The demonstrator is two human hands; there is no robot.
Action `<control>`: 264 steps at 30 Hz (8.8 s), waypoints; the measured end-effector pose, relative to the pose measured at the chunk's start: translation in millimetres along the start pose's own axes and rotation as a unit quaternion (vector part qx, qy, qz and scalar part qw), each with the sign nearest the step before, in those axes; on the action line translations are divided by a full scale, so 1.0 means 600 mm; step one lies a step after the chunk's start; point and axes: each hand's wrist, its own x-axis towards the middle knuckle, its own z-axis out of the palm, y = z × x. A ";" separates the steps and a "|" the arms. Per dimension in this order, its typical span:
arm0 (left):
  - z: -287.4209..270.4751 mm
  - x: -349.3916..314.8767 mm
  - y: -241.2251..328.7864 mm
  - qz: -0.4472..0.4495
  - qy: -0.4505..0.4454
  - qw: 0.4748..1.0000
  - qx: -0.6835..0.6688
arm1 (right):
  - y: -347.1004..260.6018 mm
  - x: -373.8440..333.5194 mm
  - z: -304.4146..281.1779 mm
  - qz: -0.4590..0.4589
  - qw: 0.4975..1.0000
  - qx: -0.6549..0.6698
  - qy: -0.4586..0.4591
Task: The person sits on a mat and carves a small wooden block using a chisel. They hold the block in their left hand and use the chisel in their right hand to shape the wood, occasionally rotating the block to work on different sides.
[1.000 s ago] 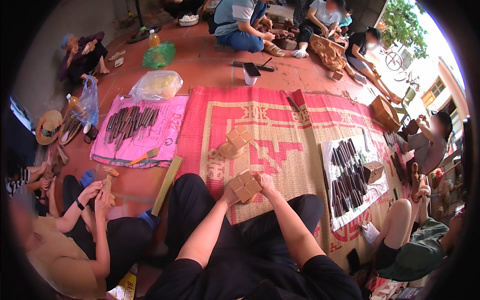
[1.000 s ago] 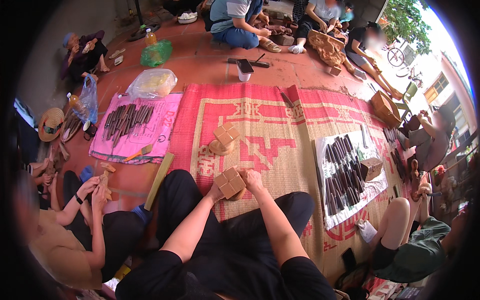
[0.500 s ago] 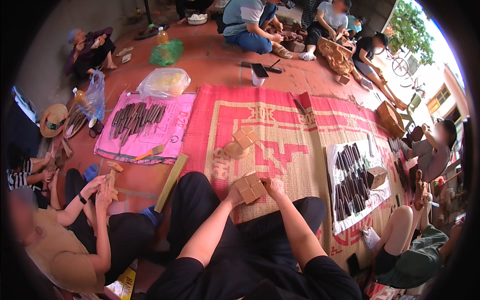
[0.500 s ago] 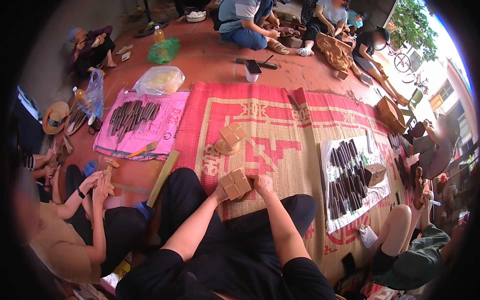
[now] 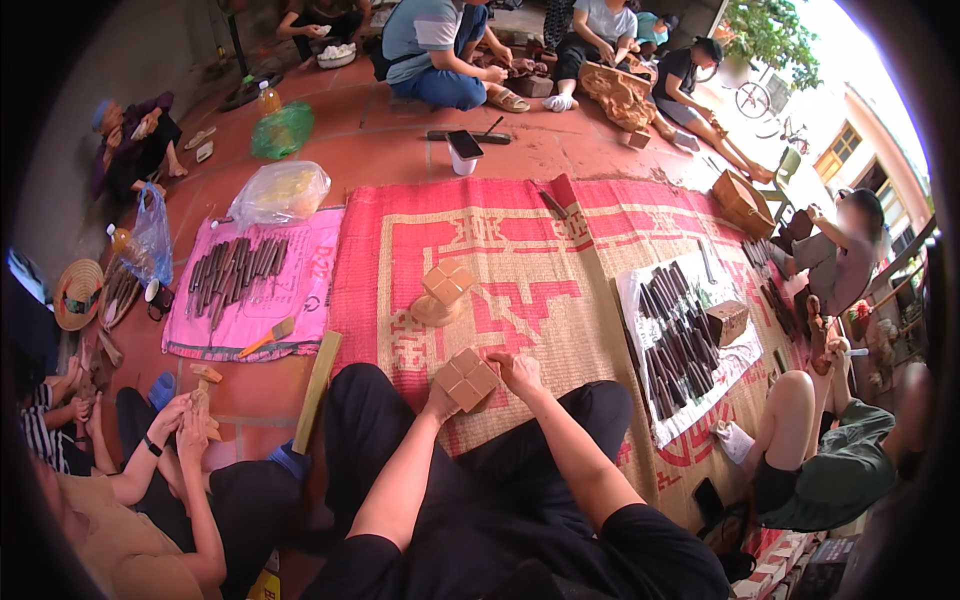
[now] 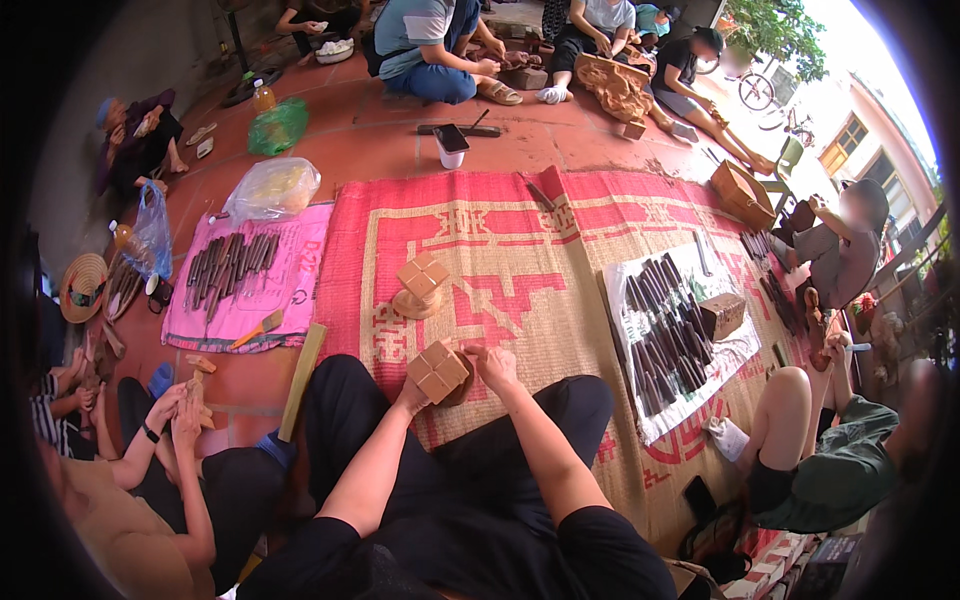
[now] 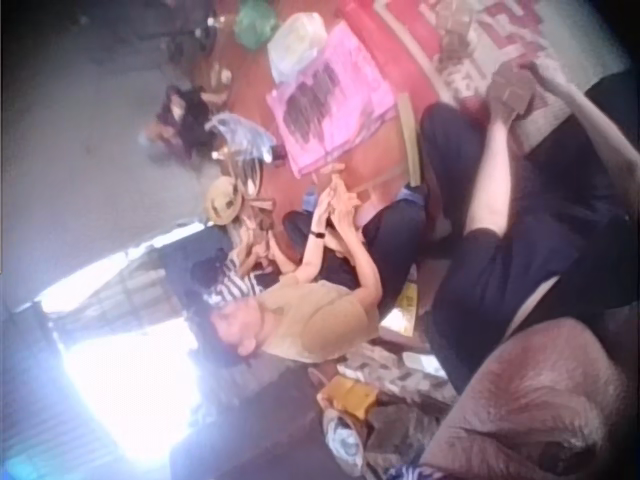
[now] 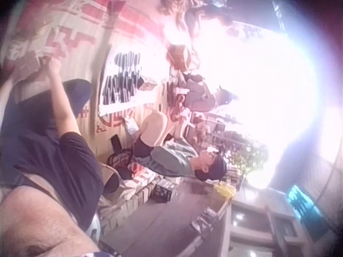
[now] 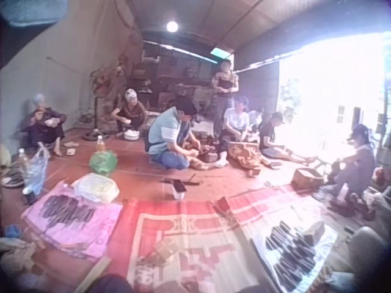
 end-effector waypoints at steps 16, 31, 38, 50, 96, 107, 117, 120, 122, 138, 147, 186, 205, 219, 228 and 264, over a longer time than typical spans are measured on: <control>0.004 -0.007 -0.012 0.023 0.018 1.000 0.008 | -0.065 -0.058 -0.010 0.044 0.999 0.013 0.017; 0.006 -0.008 -0.026 0.021 0.052 0.998 -0.034 | -0.013 -0.066 0.044 0.094 0.995 -0.026 -0.001; 0.000 0.000 -0.015 0.009 0.066 0.997 -0.046 | -0.057 -0.059 0.021 0.082 0.996 0.011 0.046; 0.008 0.006 0.006 0.036 0.073 0.997 0.003 | 0.018 -0.036 0.042 0.067 0.996 -0.048 0.041; 0.015 0.000 -0.003 0.041 0.201 0.977 -0.050 | -0.079 -0.064 0.048 0.100 0.993 -0.046 0.039; 0.008 0.002 -0.019 0.019 0.190 0.981 -0.046 | -0.067 -0.068 0.049 0.092 0.994 -0.040 0.041; 0.014 -0.002 -0.021 0.061 0.204 0.974 -0.079 | -0.085 -0.065 -0.001 0.123 0.991 -0.056 -0.021; 0.009 0.004 -0.031 0.033 0.204 0.976 -0.063 | -0.075 -0.067 0.030 0.116 0.991 -0.070 -0.009; 0.014 0.004 -0.030 0.066 0.208 0.975 -0.049 | -0.069 -0.068 0.045 0.142 0.985 -0.093 -0.018; 0.033 -0.002 -0.030 0.102 0.226 0.967 -0.055 | -0.026 -0.056 0.042 0.123 0.988 -0.070 -0.060; 0.023 0.010 -0.044 0.051 0.223 0.974 0.002 | -0.052 -0.070 0.076 0.137 0.987 -0.081 -0.022; 0.012 0.012 -0.031 0.059 0.271 0.961 -0.008 | -0.017 -0.061 0.082 0.062 0.992 -0.109 0.007; -0.014 0.020 -0.017 0.023 0.239 0.969 -0.054 | -0.070 -0.063 0.016 0.069 0.994 -0.090 0.006; -0.028 0.025 -0.047 0.032 0.228 0.973 -0.024 | -0.064 -0.056 0.041 0.051 0.994 -0.095 0.034; -0.002 0.007 -0.020 0.038 0.215 0.974 -0.059 | -0.013 -0.055 0.072 0.070 0.989 -0.123 -0.030; 0.004 -0.001 -0.016 0.082 0.160 0.982 0.049 | -0.012 -0.041 0.036 0.050 0.991 -0.114 -0.051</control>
